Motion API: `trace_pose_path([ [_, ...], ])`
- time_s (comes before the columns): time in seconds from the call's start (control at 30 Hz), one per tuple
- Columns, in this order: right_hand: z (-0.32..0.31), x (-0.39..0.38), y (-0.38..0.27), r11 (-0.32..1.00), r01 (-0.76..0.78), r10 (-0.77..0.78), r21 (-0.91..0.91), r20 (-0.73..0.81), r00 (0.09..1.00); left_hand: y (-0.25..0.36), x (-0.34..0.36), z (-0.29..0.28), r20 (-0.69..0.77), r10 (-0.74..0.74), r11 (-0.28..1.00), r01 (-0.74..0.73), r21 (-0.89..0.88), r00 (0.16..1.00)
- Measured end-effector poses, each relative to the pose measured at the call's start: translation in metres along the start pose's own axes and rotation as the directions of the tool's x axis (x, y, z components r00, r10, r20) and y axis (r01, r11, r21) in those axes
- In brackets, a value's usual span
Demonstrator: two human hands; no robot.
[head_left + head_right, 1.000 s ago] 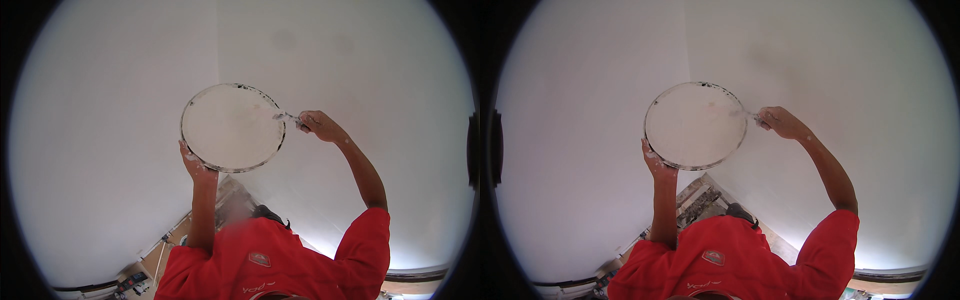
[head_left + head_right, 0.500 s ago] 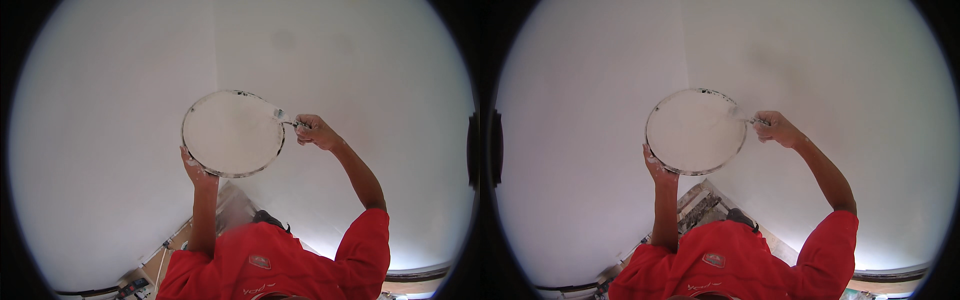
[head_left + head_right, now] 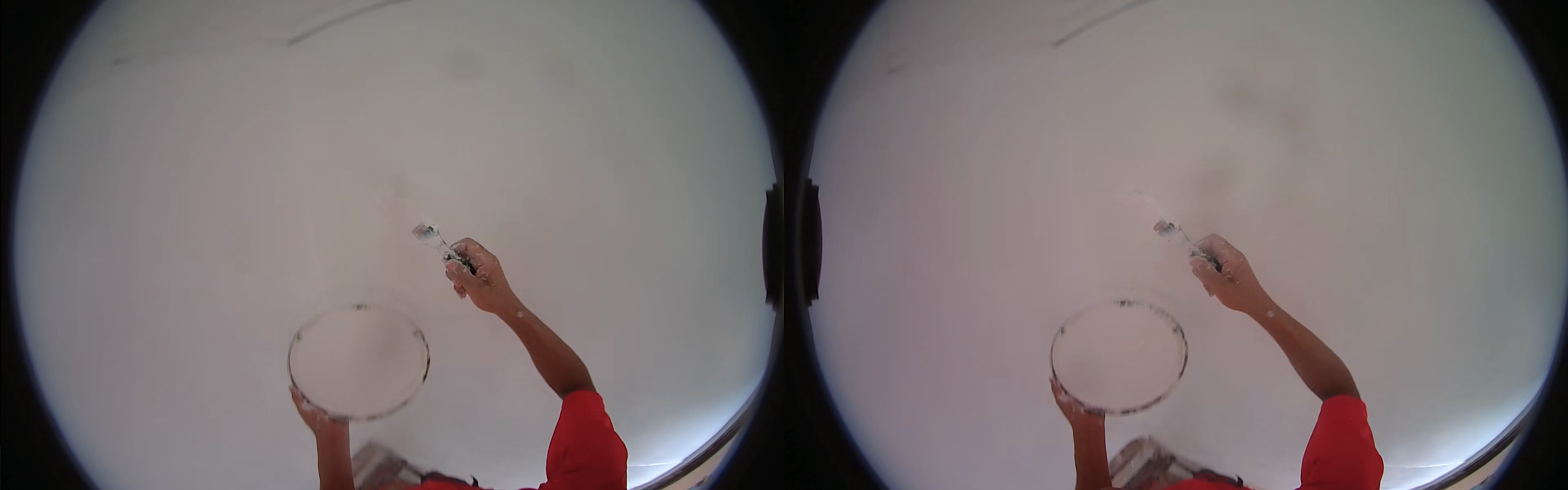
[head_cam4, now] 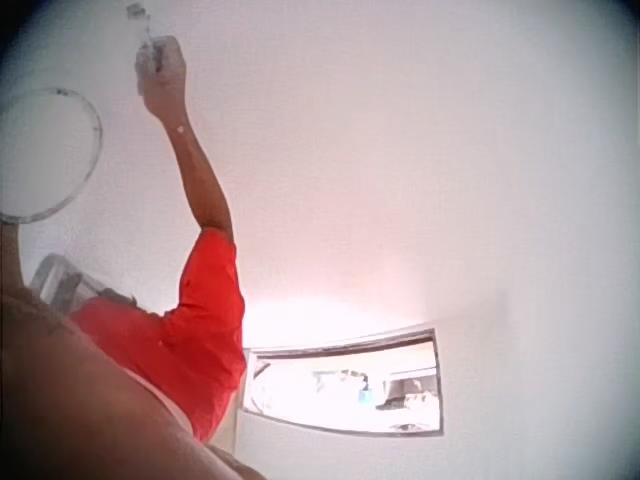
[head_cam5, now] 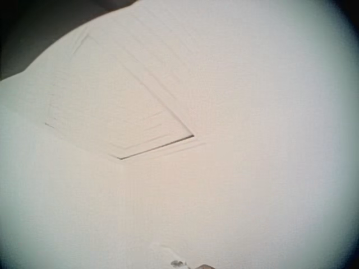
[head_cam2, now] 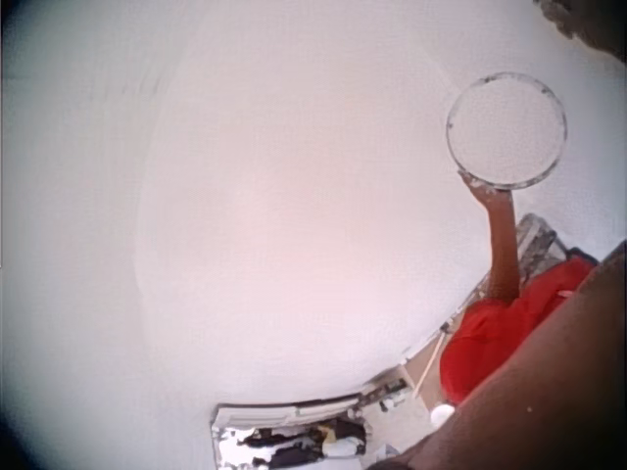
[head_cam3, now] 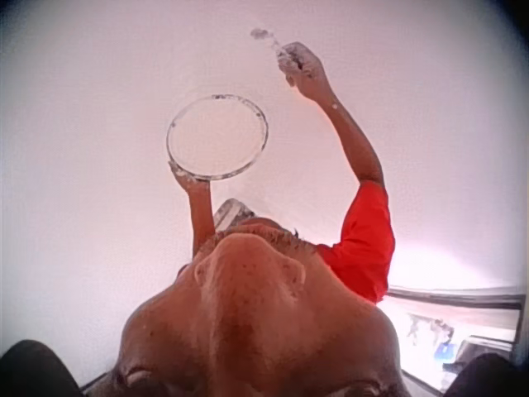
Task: The person climbs a stepladder and paints the ceiling white using a brush and paint tray. They repeatedly dip the brush into the tray, apply paint to the ceiling, and reposition the ladder to reach different sections.
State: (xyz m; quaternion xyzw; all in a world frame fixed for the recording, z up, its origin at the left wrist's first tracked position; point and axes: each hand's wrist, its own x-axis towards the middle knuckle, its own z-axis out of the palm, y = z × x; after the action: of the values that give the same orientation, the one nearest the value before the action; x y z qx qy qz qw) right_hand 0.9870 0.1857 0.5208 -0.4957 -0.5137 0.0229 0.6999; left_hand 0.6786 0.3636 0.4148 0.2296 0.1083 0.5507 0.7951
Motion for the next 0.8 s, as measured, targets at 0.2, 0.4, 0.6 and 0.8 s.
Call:
trace_pose_path([
  [0.2, -0.053, 0.055, -0.109, 0.861, 0.251, -0.429, -0.442, -0.368, 0.825, 0.013, -0.03, -0.004, 0.215, 0.009, 0.999, -0.016, 0.034, 0.977],
  [0.4, -0.09, 0.15, -0.152, 0.953, 0.294, -0.295, -0.076, -0.459, 0.838, 0.014, -0.007, -0.001, 0.236, 0.053, 0.99, -0.083, 0.118, 0.97],
  [0.6, -0.099, 0.209, -0.147, 0.889, 0.222, -0.061, 0.4, -0.375, 0.925, 0.002, 0.027, 0.015, 0.148, -0.006, 0.999, 0.0, 0.038, 0.989],
  [0.8, -0.114, 0.225, -0.141, 0.806, 0.268, -0.059, 0.528, -0.379, 0.923, -0.009, 0.021, 0.012, 0.157, 0.012, 0.999, -0.019, 0.047, 0.988],
])
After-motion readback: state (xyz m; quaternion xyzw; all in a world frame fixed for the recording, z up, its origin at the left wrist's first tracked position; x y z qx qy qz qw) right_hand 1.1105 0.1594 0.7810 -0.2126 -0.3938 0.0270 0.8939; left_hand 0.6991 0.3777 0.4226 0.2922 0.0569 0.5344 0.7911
